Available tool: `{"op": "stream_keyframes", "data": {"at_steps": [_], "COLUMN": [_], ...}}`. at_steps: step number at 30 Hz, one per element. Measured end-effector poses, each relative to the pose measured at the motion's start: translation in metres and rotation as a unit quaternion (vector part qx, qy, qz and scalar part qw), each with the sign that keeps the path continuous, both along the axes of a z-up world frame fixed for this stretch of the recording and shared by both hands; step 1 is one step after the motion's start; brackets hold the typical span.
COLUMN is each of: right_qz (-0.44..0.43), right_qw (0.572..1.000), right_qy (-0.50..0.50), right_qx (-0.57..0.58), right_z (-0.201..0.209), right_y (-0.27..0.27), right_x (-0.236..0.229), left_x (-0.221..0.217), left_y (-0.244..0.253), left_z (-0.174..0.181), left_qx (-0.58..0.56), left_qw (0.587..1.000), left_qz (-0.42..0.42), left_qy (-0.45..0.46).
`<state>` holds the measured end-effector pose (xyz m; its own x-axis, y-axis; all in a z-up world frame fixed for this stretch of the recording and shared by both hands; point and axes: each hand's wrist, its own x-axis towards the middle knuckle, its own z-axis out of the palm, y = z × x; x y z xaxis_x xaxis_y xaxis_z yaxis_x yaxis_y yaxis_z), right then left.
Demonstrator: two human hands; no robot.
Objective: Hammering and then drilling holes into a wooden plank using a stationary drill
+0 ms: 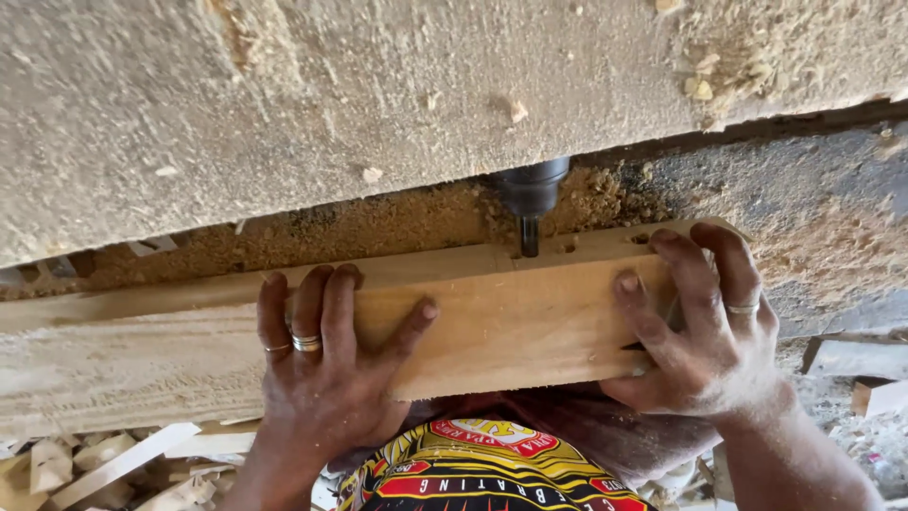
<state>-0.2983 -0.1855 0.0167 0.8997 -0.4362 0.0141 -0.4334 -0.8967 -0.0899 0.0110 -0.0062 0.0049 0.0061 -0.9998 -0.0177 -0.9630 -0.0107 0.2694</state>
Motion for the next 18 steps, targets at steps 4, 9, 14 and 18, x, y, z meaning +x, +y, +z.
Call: {"op": "stream_keyframes", "data": {"at_steps": [4,9,14,18], "right_qz": [-0.01,-0.018,-0.02,-0.025], "right_qw": [1.0,1.0,1.0,1.0], "right_qy": [-0.006,0.014,-0.005,-0.001], "right_qx": [0.013,0.013,0.018,0.015], "right_z": [0.01,0.01,0.018,0.024], "right_y": [-0.007,-0.013,-0.021,-0.026], "right_x": [0.016,0.017,0.034,0.045], "left_x": [0.003,0.006,0.009,0.011], "left_y": [-0.005,-0.01,-0.015,-0.017], "left_z": [-0.001,-0.001,0.001,0.002], "left_qx": [-0.006,-0.008,-0.014,-0.009], "left_qw": [1.0,1.0,1.0,1.0], "left_qz": [-0.005,0.004,0.008,0.011], "left_qy": [-0.027,-0.009,0.004,0.017]}}
